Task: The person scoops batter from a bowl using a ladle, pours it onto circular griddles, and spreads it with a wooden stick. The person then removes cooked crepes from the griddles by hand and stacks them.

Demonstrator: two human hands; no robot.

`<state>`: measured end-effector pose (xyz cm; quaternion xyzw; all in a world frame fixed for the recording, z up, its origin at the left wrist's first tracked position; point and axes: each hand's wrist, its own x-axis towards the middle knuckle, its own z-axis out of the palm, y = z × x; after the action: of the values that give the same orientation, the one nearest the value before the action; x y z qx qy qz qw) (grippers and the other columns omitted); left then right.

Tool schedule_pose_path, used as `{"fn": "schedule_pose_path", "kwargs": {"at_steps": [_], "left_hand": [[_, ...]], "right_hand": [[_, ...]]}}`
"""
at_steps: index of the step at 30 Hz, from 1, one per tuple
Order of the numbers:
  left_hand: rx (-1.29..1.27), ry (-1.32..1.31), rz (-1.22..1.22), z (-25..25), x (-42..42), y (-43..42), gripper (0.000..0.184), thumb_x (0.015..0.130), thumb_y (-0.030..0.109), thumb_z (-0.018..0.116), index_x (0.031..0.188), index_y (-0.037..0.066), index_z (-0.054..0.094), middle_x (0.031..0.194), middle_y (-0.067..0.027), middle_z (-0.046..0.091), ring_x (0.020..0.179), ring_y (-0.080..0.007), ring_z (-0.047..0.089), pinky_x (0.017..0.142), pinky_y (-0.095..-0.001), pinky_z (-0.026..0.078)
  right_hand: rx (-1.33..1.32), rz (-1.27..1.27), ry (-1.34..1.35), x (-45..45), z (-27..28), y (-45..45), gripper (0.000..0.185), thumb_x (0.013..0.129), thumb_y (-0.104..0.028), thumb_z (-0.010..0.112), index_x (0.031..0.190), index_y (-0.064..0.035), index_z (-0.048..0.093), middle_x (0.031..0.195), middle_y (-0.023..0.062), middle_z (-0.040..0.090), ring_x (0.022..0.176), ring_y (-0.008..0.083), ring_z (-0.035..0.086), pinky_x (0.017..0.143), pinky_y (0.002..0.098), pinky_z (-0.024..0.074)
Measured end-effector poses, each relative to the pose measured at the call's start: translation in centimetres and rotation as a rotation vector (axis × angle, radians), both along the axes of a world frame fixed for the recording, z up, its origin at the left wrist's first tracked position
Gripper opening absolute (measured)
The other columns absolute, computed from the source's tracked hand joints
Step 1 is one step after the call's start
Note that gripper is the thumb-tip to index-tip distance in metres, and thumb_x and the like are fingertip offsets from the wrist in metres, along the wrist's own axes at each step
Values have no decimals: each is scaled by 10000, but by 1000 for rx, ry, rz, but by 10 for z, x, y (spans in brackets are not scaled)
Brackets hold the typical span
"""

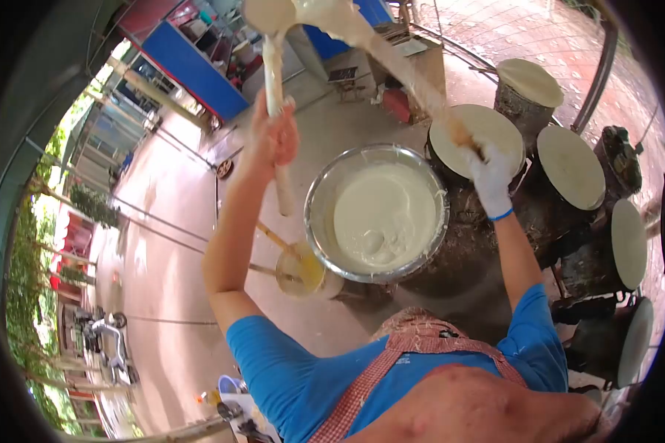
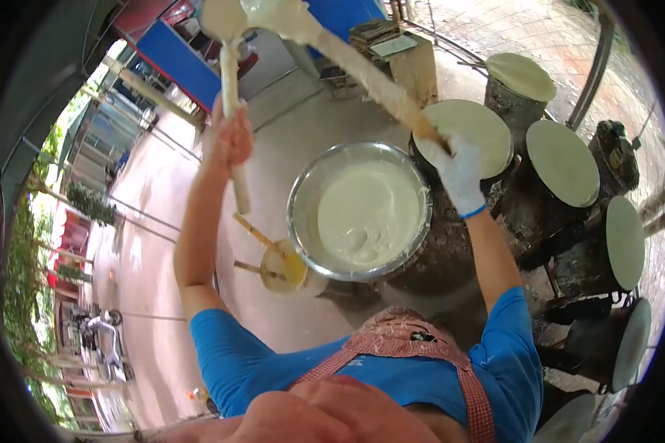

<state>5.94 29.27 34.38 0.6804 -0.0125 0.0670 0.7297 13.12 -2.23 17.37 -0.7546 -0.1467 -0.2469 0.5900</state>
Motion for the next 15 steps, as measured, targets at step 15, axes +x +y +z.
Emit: {"fn": "schedule_pose_path", "kwargs": {"at_steps": [15], "left_hand": [[-386, 673, -762, -174, 51, -215, 131, 907, 127, 407, 1006, 195, 460, 546, -1, 316, 384, -68, 298, 269, -164, 221]], "right_hand": [[329, -208, 908, -201, -63, -184, 275, 756, -314, 625, 858, -60, 615, 545, 6, 481, 484, 78, 469, 421, 237, 374]]}}
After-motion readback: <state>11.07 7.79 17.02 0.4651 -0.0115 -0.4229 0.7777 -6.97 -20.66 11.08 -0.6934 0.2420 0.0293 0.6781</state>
